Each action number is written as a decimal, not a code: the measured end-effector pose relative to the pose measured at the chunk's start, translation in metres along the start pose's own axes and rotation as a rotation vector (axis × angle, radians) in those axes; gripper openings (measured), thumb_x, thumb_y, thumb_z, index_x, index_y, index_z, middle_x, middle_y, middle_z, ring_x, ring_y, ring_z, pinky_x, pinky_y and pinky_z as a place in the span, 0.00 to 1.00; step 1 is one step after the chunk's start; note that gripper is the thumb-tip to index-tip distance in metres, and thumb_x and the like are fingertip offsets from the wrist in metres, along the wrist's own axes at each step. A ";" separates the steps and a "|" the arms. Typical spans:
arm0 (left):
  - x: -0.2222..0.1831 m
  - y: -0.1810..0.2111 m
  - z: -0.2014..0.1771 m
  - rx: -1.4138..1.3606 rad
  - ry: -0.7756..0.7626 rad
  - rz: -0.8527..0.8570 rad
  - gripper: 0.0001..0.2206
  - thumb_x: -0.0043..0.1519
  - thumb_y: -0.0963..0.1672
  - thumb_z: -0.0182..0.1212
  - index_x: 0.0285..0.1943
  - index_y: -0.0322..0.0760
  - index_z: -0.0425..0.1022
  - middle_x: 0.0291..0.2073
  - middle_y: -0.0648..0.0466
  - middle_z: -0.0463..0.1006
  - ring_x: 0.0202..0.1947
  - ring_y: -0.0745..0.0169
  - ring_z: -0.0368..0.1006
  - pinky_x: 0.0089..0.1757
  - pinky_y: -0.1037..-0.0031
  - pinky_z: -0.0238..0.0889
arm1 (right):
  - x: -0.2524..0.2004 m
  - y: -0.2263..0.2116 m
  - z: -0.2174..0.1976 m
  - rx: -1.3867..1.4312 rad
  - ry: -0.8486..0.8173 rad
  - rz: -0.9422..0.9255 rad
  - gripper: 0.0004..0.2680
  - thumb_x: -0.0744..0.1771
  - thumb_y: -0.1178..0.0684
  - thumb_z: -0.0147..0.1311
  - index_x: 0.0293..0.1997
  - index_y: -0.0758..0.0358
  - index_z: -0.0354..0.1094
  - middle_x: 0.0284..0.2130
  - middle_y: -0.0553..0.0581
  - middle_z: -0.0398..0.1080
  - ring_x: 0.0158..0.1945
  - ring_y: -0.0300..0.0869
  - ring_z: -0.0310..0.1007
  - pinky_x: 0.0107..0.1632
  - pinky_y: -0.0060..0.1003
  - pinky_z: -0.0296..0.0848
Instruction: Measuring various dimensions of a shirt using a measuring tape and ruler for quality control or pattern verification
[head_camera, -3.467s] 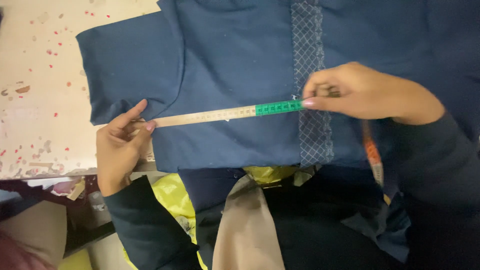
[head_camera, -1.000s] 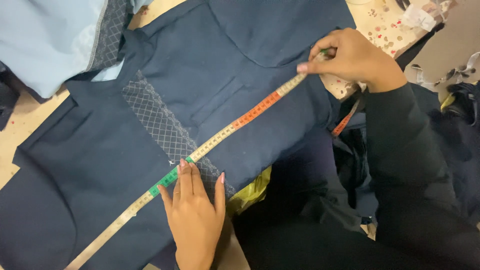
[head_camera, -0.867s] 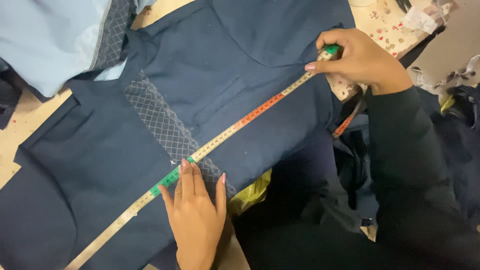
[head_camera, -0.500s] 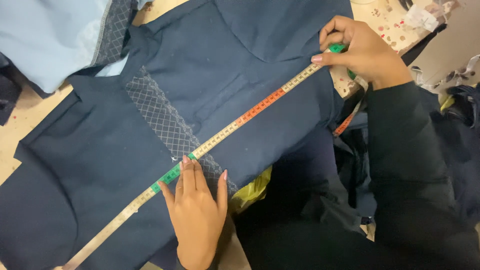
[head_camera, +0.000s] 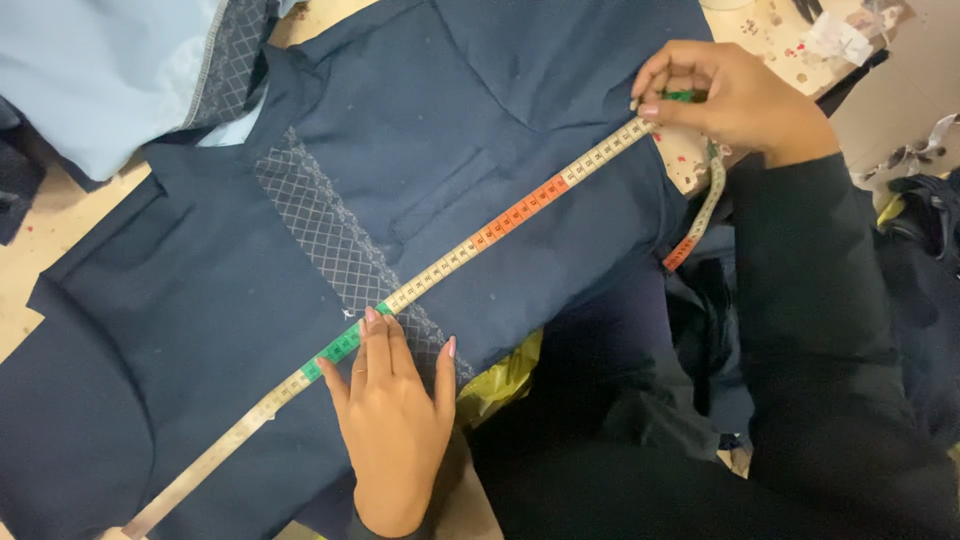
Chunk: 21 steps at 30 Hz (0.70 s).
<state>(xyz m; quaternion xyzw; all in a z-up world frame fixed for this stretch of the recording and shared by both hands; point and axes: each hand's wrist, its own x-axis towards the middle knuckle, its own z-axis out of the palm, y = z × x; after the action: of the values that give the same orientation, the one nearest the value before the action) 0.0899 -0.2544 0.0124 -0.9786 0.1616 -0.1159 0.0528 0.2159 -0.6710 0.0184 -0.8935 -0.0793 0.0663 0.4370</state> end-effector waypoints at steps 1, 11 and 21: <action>0.000 0.000 0.001 0.000 0.001 -0.001 0.31 0.66 0.58 0.52 0.62 0.28 0.74 0.60 0.45 0.77 0.53 0.52 0.79 0.55 0.44 0.67 | 0.000 0.006 0.001 -0.001 0.000 -0.001 0.07 0.70 0.58 0.56 0.54 0.64 0.69 0.43 0.58 0.75 0.48 0.42 0.75 0.58 0.38 0.75; -0.001 0.001 0.003 -0.004 -0.010 -0.009 0.31 0.66 0.59 0.52 0.62 0.28 0.74 0.61 0.45 0.76 0.53 0.51 0.79 0.56 0.42 0.66 | -0.009 -0.017 0.018 -0.211 0.080 0.217 0.12 0.65 0.47 0.70 0.30 0.64 0.72 0.28 0.54 0.67 0.40 0.39 0.72 0.46 0.38 0.73; -0.001 0.000 0.003 0.028 0.007 0.003 0.32 0.66 0.60 0.51 0.62 0.28 0.75 0.60 0.46 0.77 0.52 0.54 0.79 0.56 0.43 0.67 | -0.017 -0.051 0.012 -0.087 -0.003 0.390 0.13 0.68 0.49 0.58 0.54 0.67 0.73 0.47 0.62 0.76 0.49 0.50 0.78 0.51 0.46 0.82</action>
<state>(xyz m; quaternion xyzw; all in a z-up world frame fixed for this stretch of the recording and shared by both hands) 0.0900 -0.2535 0.0094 -0.9771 0.1617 -0.1214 0.0661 0.1926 -0.6345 0.0522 -0.9099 0.0915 0.1476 0.3767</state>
